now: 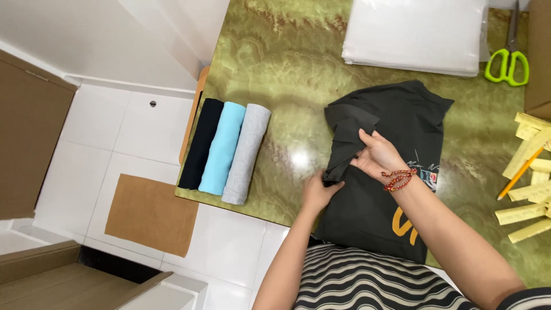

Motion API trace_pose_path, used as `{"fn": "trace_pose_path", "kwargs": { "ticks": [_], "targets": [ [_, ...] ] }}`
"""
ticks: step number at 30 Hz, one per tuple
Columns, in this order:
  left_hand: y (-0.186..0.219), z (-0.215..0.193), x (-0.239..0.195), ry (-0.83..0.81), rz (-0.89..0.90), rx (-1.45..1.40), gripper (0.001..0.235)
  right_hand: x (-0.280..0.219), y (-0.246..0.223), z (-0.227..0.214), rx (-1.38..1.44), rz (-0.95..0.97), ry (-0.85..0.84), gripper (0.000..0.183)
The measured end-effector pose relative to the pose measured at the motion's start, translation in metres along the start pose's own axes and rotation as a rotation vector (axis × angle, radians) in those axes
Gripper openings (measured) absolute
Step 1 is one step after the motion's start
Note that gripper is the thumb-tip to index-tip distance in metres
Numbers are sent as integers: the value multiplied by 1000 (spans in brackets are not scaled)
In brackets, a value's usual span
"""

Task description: The person takes t-shirts from a clothing rack, including a black shirt, a yellow shirt, a light blue shirt, and a purple shirt. They lay each shirt on a table, fold the sides in, and roll them into compact bundles, placing them in a row.

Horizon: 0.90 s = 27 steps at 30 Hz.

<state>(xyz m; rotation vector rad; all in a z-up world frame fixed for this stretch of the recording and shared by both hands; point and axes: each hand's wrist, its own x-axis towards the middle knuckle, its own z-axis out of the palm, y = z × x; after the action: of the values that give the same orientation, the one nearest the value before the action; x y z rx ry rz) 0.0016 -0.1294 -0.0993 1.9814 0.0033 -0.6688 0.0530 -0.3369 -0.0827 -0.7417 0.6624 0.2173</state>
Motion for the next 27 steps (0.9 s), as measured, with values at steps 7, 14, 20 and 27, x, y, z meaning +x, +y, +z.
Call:
{"fn": "trace_pose_path", "kwargs": {
  "ticks": [7, 14, 20, 27],
  "targets": [
    [-25, 4, 16, 134, 17, 238, 25, -94, -26, 7, -220, -207, 148, 48],
    [-27, -5, 15, 80, 121, 368, 28, -102, 19, -81, -417, -250, 380, 85],
    [8, -36, -14, -110, 377, 543, 31, -86, 6, -132, -559, -388, 429, 72],
    [16, -31, 47, -54, 436, 425, 15, -2, -84, -177, -676, -609, 419, 38]
  ]
}}
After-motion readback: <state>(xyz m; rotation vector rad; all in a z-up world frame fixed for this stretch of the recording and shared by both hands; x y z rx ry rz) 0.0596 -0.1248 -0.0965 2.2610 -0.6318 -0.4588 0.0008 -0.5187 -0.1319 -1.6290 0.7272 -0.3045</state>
